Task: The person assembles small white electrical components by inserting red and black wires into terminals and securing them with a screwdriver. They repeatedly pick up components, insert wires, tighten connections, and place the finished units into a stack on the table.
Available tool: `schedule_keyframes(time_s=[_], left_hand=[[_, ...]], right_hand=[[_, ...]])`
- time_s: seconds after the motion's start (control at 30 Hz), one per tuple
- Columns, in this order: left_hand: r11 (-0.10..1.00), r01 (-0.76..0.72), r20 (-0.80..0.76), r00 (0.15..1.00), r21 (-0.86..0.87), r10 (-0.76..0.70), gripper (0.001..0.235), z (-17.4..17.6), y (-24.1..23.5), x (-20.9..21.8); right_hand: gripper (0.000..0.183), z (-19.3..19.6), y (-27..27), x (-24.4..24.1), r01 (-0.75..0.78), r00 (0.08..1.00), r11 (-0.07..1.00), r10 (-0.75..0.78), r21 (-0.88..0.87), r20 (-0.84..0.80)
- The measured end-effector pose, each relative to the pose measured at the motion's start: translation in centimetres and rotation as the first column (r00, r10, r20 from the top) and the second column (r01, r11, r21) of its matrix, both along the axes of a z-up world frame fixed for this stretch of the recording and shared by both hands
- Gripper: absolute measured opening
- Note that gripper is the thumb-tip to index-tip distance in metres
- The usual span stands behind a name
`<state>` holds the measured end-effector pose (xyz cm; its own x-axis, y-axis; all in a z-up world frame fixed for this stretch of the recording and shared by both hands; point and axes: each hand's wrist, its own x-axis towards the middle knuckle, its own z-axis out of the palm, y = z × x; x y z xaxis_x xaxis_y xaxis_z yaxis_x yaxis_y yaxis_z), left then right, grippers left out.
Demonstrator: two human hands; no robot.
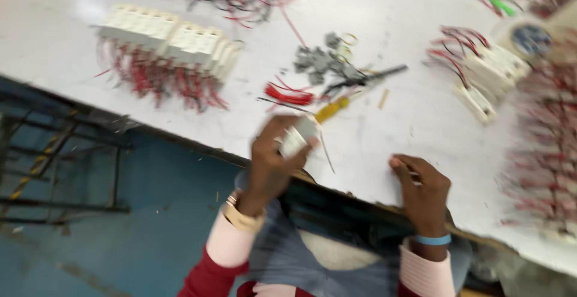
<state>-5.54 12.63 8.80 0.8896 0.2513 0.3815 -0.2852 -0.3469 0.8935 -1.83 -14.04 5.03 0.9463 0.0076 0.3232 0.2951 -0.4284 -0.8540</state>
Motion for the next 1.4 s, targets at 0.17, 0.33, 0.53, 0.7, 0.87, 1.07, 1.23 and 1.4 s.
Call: schedule_keyframes(time_s=[0.17, 0.33, 0.53, 0.7, 0.87, 1.07, 1.23, 1.4], left_hand=[[0.814, -0.501, 0.243, 0.863, 0.295, 0.443, 0.031, 2.9, 13.6, 5.7], [0.785, -0.619, 0.093, 0.782, -0.001, 0.617, 0.056, 5.3, 21.6, 9.5], [0.652, -0.710, -0.149, 0.698, -0.267, 0.700, 0.046, 2.8, 23.1, 10.7], [0.576, -0.546, -0.135, 0.787, -0.608, 0.602, 0.039, -0.4, 21.9, 10.2], [0.452, -0.280, -0.040, 0.881, -0.847, 0.471, 0.030, -1.7, 20.2, 8.9], [0.551, -0.275, -0.047, 0.920, -0.788, 0.390, 0.039, -1.3, 19.6, 8.7], [0.571, -0.223, 0.040, 0.911, -0.790, 0.411, 0.059, -1.1, 19.5, 8.6], [0.615, -0.229, 0.129, 0.867, -0.754, 0.481, 0.047, -2.4, 19.2, 8.0]], right_hand=[[0.015, -3.8, -1.9, 1.8, 0.068, 0.973, 0.984, -0.029, 0.167, -0.228], [0.018, -4.2, -2.2, 1.4, 0.038, 0.992, 0.994, -0.025, 0.102, -0.124], [0.019, -3.9, -2.1, 1.3, 0.048, 0.992, 0.998, -0.041, 0.047, -0.122], [0.020, -3.9, -2.2, 1.1, 0.044, 0.990, 0.998, -0.037, 0.045, -0.139], [0.020, -4.1, -2.2, 1.4, 0.050, 0.986, 0.997, -0.039, 0.062, -0.162], [0.020, -4.4, -2.4, 1.6, 0.047, 0.983, 0.994, -0.028, 0.099, -0.182], [0.019, -4.5, -2.5, 1.7, 0.046, 0.981, 0.994, -0.026, 0.096, -0.191], [0.019, -4.4, -2.3, 1.7, 0.061, 0.978, 0.992, -0.038, 0.111, -0.205]])
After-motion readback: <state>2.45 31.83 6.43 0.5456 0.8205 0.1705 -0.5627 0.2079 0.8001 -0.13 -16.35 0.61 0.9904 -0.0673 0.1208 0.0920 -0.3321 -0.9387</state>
